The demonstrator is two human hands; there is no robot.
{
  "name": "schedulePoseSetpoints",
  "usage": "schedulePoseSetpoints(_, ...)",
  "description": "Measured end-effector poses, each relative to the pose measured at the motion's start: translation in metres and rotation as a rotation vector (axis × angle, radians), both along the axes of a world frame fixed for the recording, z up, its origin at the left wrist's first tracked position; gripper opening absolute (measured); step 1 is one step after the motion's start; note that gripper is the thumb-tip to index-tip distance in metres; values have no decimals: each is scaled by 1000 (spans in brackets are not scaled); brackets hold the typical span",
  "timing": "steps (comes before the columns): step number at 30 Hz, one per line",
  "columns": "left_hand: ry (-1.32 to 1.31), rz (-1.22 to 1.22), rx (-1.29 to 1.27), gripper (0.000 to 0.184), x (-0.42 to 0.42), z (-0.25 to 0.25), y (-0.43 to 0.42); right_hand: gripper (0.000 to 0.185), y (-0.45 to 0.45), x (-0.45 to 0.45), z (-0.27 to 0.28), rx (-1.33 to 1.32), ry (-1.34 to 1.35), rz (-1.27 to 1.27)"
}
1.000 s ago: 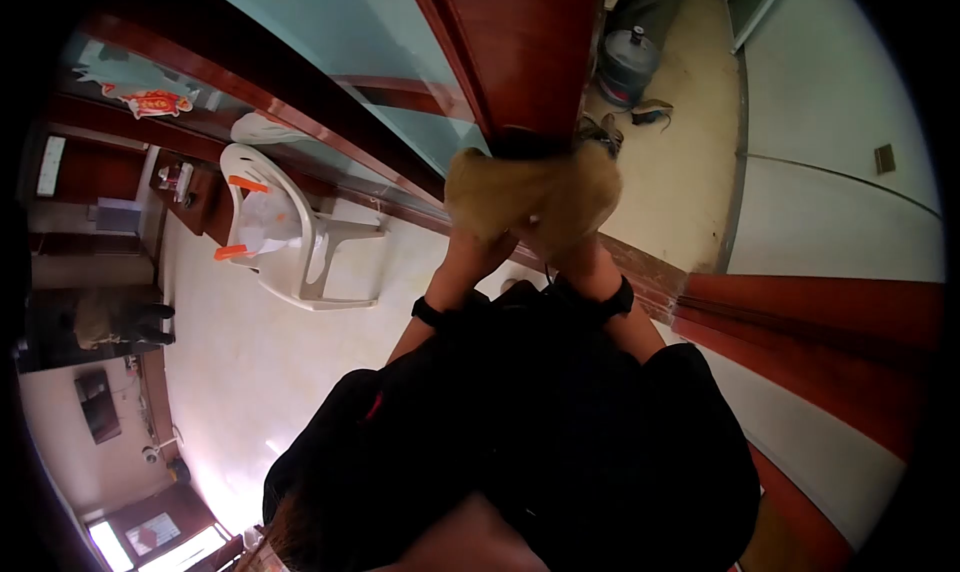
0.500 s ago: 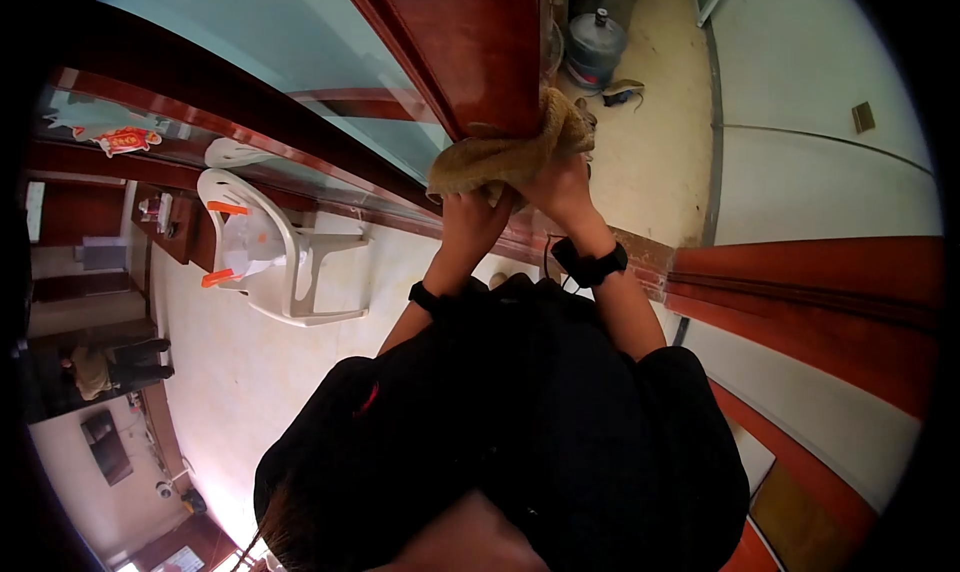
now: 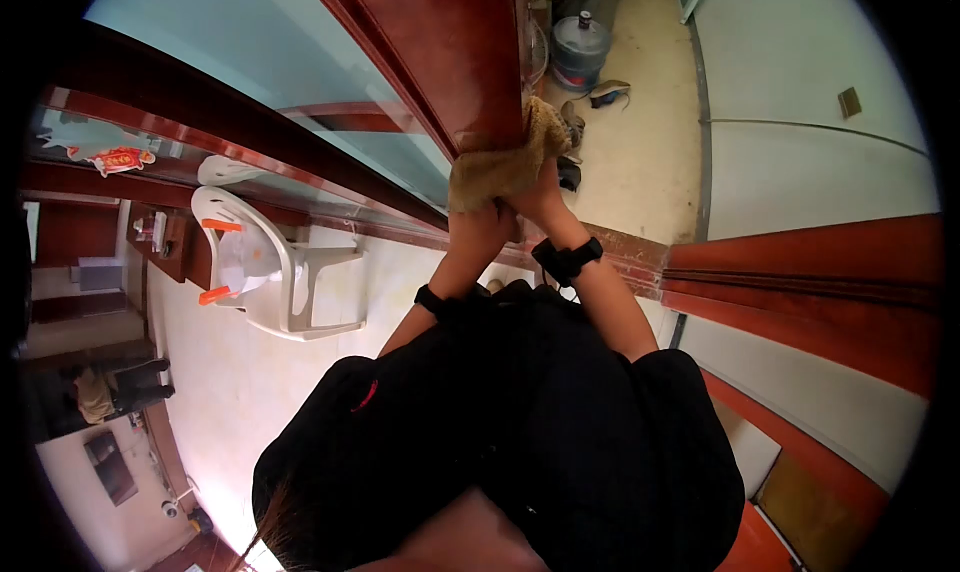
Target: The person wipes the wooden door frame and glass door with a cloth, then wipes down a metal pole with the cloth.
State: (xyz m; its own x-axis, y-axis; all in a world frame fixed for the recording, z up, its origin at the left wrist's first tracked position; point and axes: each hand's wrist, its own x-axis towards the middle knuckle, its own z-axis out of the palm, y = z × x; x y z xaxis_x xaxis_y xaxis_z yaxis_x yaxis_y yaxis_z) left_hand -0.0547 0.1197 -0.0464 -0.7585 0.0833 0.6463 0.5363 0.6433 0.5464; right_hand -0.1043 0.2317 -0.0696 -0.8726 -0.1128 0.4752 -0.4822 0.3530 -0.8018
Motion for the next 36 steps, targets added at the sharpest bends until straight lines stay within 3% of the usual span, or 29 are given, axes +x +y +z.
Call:
schedulePoseSetpoints(2,1,6,-10,38,0,-6,0,52,-4,2,6,-126,43,-51)
schedulePoseSetpoints(9,-5,-6,-27,38,-2,-8,-1,52,0,6,7,-89,-69,6)
schedulePoseSetpoints(18,-19,19,-79,33,1,-13,-2,57,-2,5,5,-15,125,-65)
schedulePoseSetpoints(20,-52,2,-32,32,0,-13,1,53,1,4,-10,-43,-78,-56)
schedulePoseSetpoints(23,-77,-17,15,30,-5,-16,-2,48,10,-4,-31,164,47,98)
schedulePoseSetpoints(25,-46,62,34,27,0,-8,-1,38,-3,8,21,-59,-25,9)
schedulePoseSetpoints(28,-63,91,32,26,1,-13,-7,33,-5,4,0,-72,58,67)
schedulePoseSetpoints(30,-306,-51,293,30,5,-7,-11,24,-6,5,16,-7,96,38)
schedulePoseSetpoints(36,-175,-54,191,19,7,11,-23,13,-11,2,30,-134,-7,127)
